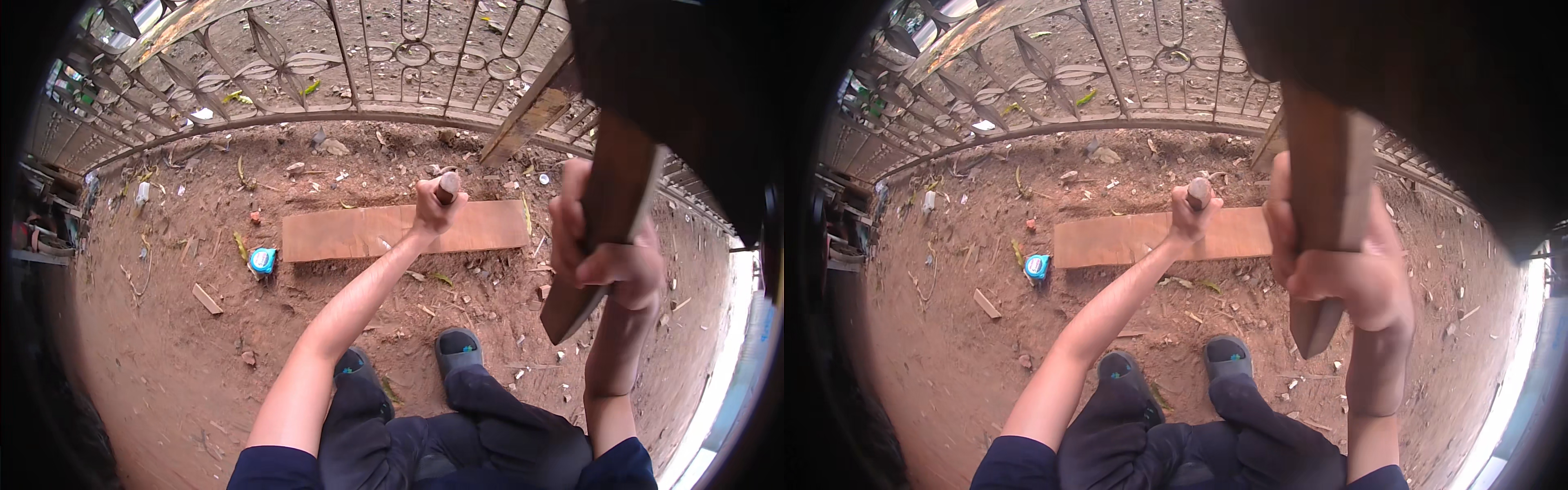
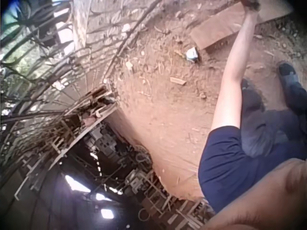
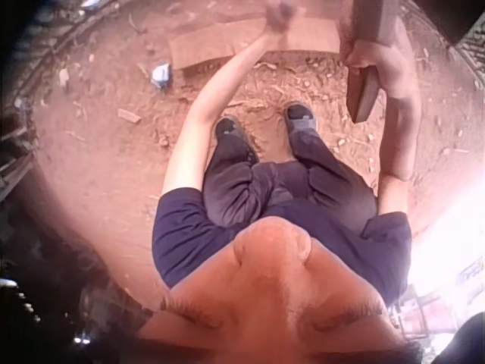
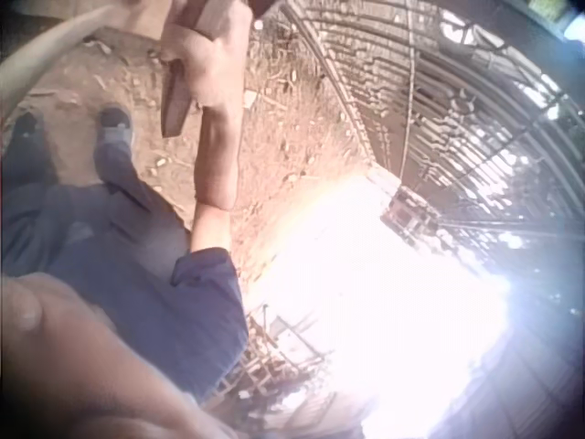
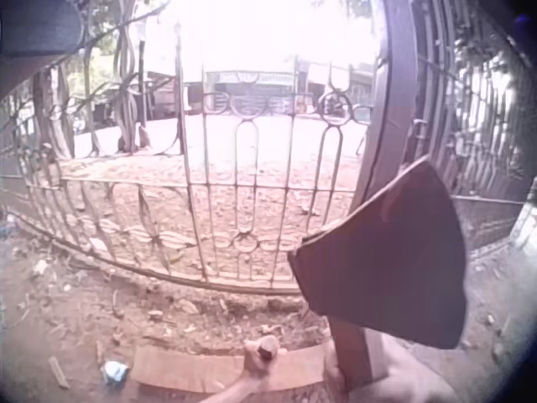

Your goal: The person shapes a piece of wood by striking it with a hatchet while holding the wood upright on a support board.

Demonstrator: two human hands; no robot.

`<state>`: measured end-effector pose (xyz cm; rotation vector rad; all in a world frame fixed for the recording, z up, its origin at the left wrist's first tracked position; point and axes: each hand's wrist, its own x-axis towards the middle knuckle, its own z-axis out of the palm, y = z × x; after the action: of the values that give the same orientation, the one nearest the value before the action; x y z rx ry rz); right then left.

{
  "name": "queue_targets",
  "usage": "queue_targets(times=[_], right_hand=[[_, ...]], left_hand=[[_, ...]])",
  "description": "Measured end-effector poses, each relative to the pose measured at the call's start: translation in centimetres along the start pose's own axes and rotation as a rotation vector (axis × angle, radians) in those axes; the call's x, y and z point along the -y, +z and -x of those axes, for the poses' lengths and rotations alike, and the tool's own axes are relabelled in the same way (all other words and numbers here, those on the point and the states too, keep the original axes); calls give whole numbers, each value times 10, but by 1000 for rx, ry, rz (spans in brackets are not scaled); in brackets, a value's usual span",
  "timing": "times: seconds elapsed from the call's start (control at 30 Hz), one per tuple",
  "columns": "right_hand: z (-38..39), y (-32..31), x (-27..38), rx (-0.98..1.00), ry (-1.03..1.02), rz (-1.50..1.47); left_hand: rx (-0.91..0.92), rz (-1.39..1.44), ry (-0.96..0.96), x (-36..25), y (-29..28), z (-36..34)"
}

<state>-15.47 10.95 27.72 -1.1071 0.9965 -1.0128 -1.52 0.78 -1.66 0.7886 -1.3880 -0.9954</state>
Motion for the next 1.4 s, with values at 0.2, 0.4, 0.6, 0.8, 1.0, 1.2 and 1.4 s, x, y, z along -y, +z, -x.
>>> queue_targets(times=[0.2, 0.4, 0.6, 0.8, 1.0, 1.2, 1.4], right_hand=[[-2, -6, -93, -18, 502, 257], [-13, 7, -3, -44, 156, -22], [-6, -9, 73, 151, -182, -149], [-9, 0, -29, -6, 57, -64], [0, -21, -74, -7, 543, 41], [2, -15, 43, -70, -99, -172], [-21, -45, 120, 720, -390, 100]], left_hand=[[30, 15, 105, 2, 19, -4], [53, -31, -12, 1, 7, -4], [107, -6, 4, -16, 18, -12], [141, -115, -8, -17, -10, -5], [123, -113, 38, -14, 3, -7], [120, -47, 53, -18, 2, -8], [100, -14, 99, -12, 9, -8]])
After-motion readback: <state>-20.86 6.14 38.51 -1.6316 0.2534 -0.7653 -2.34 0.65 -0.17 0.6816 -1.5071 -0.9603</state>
